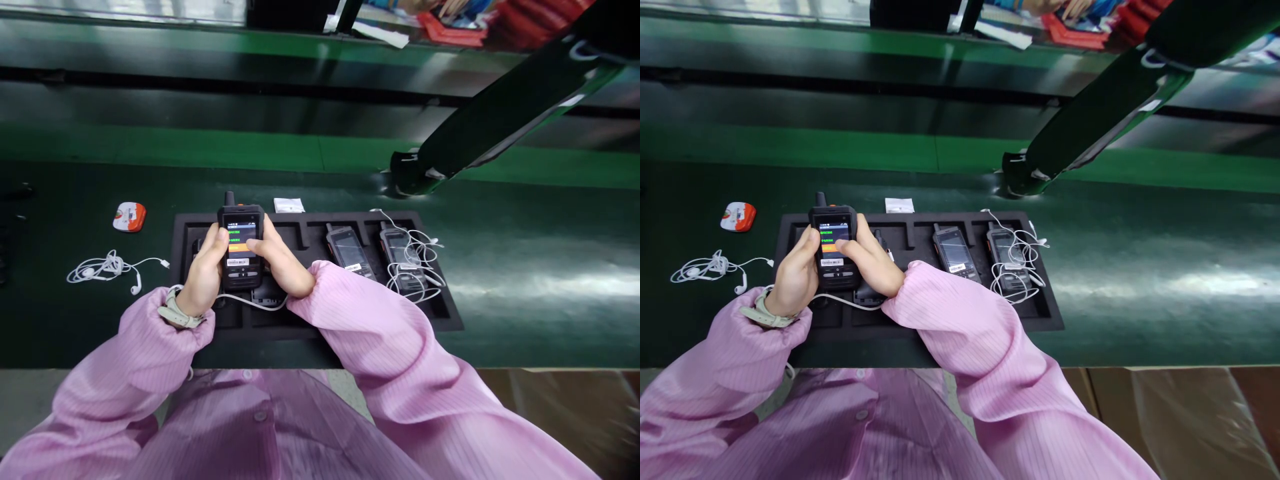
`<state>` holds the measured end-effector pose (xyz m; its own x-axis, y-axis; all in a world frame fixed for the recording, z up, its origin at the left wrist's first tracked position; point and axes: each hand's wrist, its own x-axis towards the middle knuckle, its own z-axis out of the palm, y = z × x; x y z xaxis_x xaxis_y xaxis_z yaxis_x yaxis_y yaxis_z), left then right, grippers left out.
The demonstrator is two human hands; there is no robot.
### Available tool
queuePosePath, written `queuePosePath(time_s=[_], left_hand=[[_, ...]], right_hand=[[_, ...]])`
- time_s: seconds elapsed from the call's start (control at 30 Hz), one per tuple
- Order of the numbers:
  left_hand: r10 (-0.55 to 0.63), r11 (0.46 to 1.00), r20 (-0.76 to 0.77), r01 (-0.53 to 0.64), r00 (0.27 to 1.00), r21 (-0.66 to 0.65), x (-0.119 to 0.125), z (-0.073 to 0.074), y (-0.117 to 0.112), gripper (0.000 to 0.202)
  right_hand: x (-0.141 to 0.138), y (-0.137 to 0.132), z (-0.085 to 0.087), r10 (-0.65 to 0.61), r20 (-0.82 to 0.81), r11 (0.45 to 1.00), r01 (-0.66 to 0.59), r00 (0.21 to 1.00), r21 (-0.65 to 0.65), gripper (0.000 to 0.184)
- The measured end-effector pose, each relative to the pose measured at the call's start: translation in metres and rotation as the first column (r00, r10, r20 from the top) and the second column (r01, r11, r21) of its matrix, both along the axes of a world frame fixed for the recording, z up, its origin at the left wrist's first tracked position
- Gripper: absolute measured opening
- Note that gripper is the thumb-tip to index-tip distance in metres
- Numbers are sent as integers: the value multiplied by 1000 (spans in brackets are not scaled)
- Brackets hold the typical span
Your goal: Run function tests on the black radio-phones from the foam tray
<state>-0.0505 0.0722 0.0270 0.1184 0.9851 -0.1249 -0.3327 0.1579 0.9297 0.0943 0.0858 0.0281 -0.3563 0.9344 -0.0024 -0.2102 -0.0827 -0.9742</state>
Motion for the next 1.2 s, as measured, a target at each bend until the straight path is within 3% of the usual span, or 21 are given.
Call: queuePosePath(time_s=[0.5,0.77,1.03,1.2], left_hand=[[-7,1000,-11,7,1000,10,0,3,-1,38],[-17,1000,24,16,1000,25,-1,1,-1,37],[-23,1000,13,23,1000,14,0,1,0,38],[-23,1000,72,22,997,10,1,2,0,35]], right_hand=[[1,0,3,-2,18,1000,2,1000,29,43],[0,-1,7,-8,46,999,6,999,49,52],[2,1,1,-13,12,999,13,1000,45,37],[1,0,0,-5,-13,1000,5,1000,4,39]])
